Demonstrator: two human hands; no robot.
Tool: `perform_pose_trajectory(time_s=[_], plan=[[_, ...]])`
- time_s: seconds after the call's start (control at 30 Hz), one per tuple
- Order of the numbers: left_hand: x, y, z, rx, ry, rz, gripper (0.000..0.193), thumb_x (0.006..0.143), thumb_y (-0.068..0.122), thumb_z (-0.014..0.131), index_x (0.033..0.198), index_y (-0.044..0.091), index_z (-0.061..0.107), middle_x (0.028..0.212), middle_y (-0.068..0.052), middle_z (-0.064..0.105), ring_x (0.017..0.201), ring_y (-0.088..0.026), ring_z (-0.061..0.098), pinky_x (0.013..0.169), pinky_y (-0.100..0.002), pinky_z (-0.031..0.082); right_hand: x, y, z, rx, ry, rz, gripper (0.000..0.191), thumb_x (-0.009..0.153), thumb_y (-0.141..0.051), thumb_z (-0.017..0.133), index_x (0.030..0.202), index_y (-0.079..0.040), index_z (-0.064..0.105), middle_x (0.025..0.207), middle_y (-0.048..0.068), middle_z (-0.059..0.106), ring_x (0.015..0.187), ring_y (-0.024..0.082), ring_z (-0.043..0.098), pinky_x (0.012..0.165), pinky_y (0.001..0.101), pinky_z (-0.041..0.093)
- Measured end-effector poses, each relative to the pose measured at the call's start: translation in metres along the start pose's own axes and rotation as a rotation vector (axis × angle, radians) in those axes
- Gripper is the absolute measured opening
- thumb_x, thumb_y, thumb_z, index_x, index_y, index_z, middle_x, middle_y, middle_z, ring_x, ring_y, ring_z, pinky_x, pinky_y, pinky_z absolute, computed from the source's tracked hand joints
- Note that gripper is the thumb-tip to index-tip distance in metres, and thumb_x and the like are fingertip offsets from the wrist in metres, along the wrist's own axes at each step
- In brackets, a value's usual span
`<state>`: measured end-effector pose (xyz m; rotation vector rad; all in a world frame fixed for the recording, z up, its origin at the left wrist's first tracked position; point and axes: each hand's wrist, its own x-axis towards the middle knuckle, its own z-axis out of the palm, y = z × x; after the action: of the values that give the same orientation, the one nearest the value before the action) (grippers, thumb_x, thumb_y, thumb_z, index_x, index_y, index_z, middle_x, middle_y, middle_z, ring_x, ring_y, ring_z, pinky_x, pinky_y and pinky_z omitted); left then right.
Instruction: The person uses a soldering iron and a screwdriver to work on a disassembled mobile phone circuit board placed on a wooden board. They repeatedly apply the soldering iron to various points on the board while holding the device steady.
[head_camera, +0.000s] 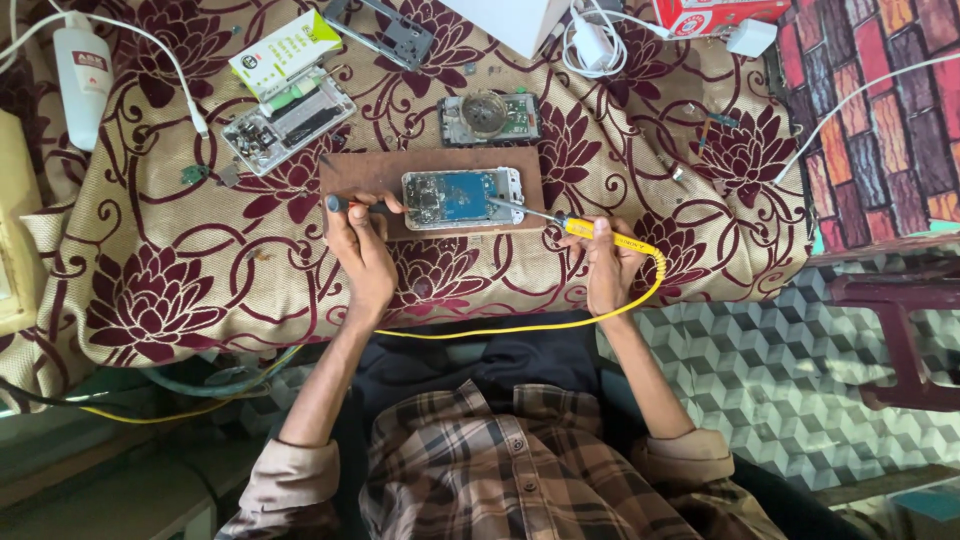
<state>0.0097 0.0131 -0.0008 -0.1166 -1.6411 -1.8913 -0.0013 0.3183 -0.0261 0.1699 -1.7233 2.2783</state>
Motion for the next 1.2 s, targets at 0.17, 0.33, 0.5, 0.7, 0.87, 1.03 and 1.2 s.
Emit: perform_pose_trajectory(time_s=[0.17,0.33,0.5,0.7,0.87,1.03,1.2], plan=[[-0.001,0.0,0.0,-0.036,-0.008,-0.006,0.025,0.119,0.026,0.038,0.113,0.003,0.048,0.097,-0.011,0.068,0.064,-0.006,0.044,0.057,-0.022,0.032,0.0,0.001,0.0,0.003,0.008,0.01,0.025,0.11,-0.018,0.054,0.097,0.003,0.059,0.081,0.011,0.066,0.072,0.019,0.07,0.06,0.0283,0.05],[0.0,-0.002,-0.001,-0.007,-0.01,-0.004,0.026,0.118,0.026,0.039,0.112,0.003,0.049,0.095,-0.011,0.069,0.059,-0.005,0.039,0.053,-0.021,0.03,-0.001,0.002,-0.002,-0.018,0.002,0.007,0.025,0.112,-0.017,0.055,0.095,0.002,0.059,0.08,0.01,0.064,0.074,0.019,0.07,0.061,0.0284,0.05],[-0.001,-0.003,-0.002,-0.01,-0.005,-0.007,0.025,0.118,0.025,0.039,0.113,0.003,0.049,0.096,-0.011,0.069,0.06,-0.005,0.037,0.054,-0.021,0.029,-0.002,0.001,-0.002,0.022,-0.018,-0.008,0.028,0.114,-0.016,0.056,0.09,-0.002,0.053,0.081,0.01,0.063,0.075,0.02,0.071,0.064,0.0292,0.051],[-0.001,-0.002,-0.001,0.012,-0.011,-0.002,0.023,0.119,0.024,0.04,0.112,0.003,0.049,0.095,-0.01,0.069,0.061,-0.005,0.037,0.055,-0.021,0.029,0.001,0.0,0.001,0.003,0.035,0.009,0.026,0.111,-0.018,0.056,0.091,-0.002,0.055,0.077,0.011,0.065,0.068,0.017,0.067,0.063,0.0298,0.052],[0.0,0.002,0.0,0.047,-0.007,0.01,0.023,0.118,0.023,0.04,0.112,0.003,0.049,0.094,-0.009,0.069,0.061,-0.004,0.037,0.055,-0.021,0.03,0.001,-0.001,-0.001,0.043,0.04,0.012,0.024,0.111,-0.018,0.058,0.093,-0.002,0.055,0.08,0.01,0.064,0.068,0.016,0.065,0.067,0.0315,0.054],[0.002,0.006,0.001,0.115,-0.012,0.059,0.024,0.119,0.023,0.037,0.112,0.003,0.05,0.094,-0.009,0.069,0.062,-0.005,0.04,0.057,-0.022,0.033,0.001,-0.002,0.0,0.115,0.015,-0.002,0.024,0.111,-0.022,0.058,0.1,-0.001,0.058,0.089,0.013,0.068,0.071,0.016,0.064,0.072,0.0345,0.056],[0.001,0.003,0.001,0.045,-0.011,0.018,0.022,0.118,0.022,0.039,0.113,0.003,0.049,0.095,-0.009,0.069,0.062,-0.005,0.039,0.056,-0.022,0.032,0.003,-0.007,-0.009,0.226,-0.077,0.016,0.032,0.107,-0.029,0.062,0.119,0.0,0.059,0.092,0.014,0.071,0.08,0.022,0.068,0.068,0.031,0.051]])
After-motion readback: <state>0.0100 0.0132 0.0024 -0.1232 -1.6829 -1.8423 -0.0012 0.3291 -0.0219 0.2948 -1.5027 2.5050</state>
